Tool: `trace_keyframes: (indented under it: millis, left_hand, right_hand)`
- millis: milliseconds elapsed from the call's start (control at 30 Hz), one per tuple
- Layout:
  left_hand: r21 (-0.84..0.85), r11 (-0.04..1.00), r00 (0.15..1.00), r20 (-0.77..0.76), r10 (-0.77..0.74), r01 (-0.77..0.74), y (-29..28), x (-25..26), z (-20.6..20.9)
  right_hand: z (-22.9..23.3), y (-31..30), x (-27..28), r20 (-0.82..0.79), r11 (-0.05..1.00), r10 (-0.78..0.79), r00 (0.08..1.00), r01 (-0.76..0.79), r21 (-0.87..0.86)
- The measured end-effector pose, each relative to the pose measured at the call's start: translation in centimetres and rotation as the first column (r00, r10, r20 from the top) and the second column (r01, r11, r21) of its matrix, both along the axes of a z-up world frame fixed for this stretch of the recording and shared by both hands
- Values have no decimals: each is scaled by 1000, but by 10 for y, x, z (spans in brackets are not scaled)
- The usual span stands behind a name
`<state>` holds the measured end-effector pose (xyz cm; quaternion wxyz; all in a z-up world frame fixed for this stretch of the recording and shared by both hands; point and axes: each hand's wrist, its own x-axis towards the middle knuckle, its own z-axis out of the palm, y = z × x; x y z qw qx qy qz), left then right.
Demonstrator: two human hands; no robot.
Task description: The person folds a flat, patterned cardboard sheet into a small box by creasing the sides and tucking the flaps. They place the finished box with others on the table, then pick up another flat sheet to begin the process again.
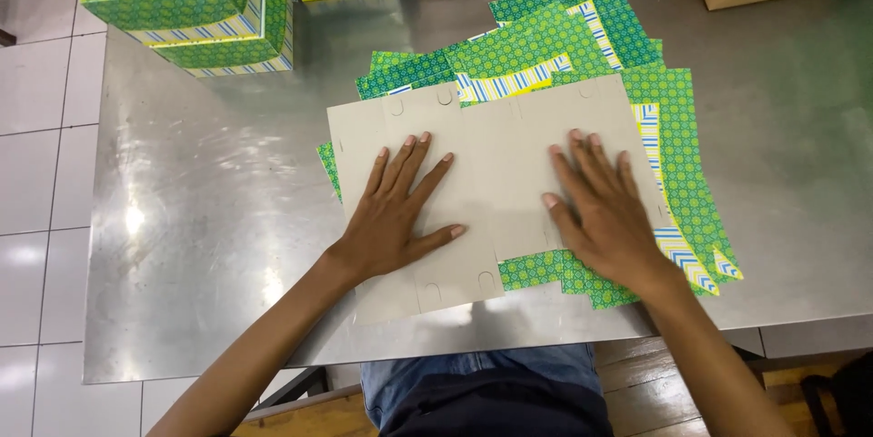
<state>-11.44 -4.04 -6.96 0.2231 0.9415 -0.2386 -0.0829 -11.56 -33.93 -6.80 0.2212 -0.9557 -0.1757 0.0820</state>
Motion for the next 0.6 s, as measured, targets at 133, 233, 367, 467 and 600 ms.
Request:
trace_keyframes:
  millis: [133, 233, 367, 467, 600]
  left_hand:
    - [6, 1000, 1000, 11, 5, -5, 10, 0, -1]
    - [19, 1000, 1000, 12, 22, -22, 20, -2, -9]
    - [41, 998, 961, 272, -50, 41, 34, -4, -19]
    - [53, 997, 960, 273, -65, 52, 44, -3, -15]
    - [60, 996, 971, 223, -84, 73, 56, 1, -10]
  right_hand:
    - [-3, -26, 6, 16, 997, -70, 997, 70, -43]
    - [-7, -45, 9, 59, 990, -115, 992, 120, -78]
    - [-10, -63, 11, 58, 968, -240, 969, 243, -56]
    - [-18, -68, 10, 105, 965, -258, 960, 261, -14]
    - [-17, -66, 9, 135, 978, -200, 970, 191, 79]
